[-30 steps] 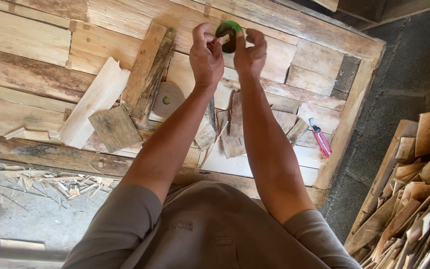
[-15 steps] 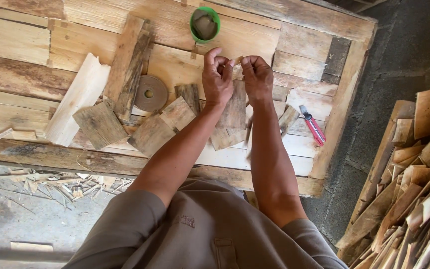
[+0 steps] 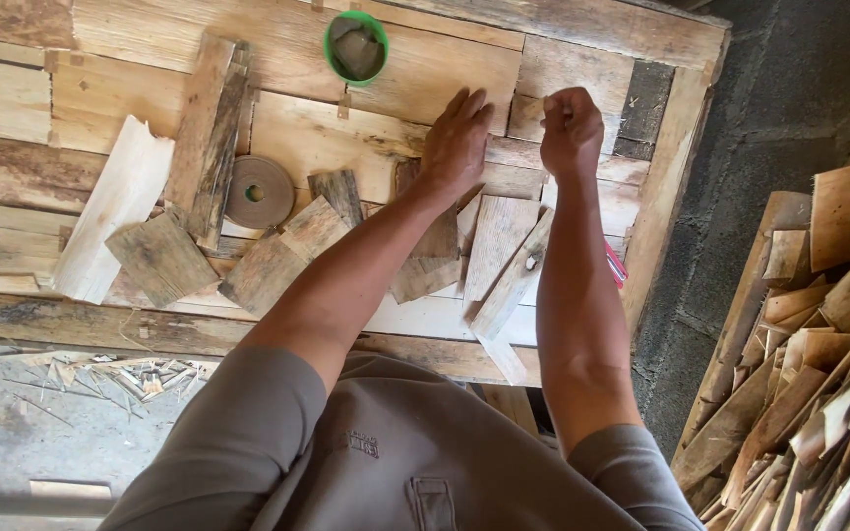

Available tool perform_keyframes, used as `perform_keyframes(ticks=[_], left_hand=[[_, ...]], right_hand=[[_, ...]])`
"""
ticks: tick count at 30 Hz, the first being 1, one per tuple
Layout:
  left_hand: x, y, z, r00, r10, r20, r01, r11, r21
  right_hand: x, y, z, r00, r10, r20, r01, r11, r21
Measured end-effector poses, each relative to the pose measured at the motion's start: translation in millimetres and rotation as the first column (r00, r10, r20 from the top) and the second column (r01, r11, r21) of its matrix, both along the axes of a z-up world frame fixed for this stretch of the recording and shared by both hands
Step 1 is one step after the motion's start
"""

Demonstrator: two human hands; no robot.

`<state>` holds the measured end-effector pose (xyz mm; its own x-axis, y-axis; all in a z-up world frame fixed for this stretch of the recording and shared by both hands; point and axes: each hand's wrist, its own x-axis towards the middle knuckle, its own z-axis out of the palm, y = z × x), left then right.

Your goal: Arranging thin wood scraps onto a surface and securing them using tape and a utility knife.

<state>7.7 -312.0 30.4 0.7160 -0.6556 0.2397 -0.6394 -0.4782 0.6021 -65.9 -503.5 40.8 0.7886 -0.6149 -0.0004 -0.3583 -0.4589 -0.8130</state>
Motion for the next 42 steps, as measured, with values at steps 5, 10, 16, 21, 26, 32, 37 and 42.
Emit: perform_keyframes(ticks=[5, 10, 16, 21, 26, 32, 37, 42], left_hand=[[8, -41, -56, 0.982, -0.139, 0.130, 0.105, 0.966, 0.237], [7, -46, -53, 0.975, -0.169, 0.143, 0.114, 0.937, 0.330], [15, -42, -29, 0.962, -0.269, 0.055, 0.217, 0.866, 0.450], [16, -30, -22, 0.929, -0.369, 0.021, 0.320, 0.832, 0.454], [16, -27, -18, 0.932, -0.362, 0.001, 0.329, 0.850, 0.411], [15, -26, -30, 0.939, -0.344, 0.026, 0.314, 0.884, 0.346], [10, -30, -54, 0.940, -0.332, 0.079, 0.290, 0.898, 0.330], [11, -27, -45, 0.912, -0.372, 0.172, 0.284, 0.877, 0.388]], right_hand=[[21, -16, 17, 0.978, 0.108, -0.179, -0.118, 0.992, -0.047], [38, -23, 9, 0.940, 0.226, -0.256, -0.247, 0.967, -0.054], [50, -23, 2, 0.917, 0.255, -0.306, -0.248, 0.967, 0.065], [54, -23, 3, 0.892, 0.243, -0.380, -0.254, 0.967, 0.022], [57, -23, 1, 0.891, 0.259, -0.372, -0.321, 0.940, -0.115], [62, -18, 6, 0.873, 0.267, -0.408, -0.382, 0.895, -0.232], [65, -18, 5, 0.847, 0.252, -0.468, -0.386, 0.897, -0.217], [67, -19, -3, 0.835, 0.234, -0.497, -0.384, 0.896, -0.223]])
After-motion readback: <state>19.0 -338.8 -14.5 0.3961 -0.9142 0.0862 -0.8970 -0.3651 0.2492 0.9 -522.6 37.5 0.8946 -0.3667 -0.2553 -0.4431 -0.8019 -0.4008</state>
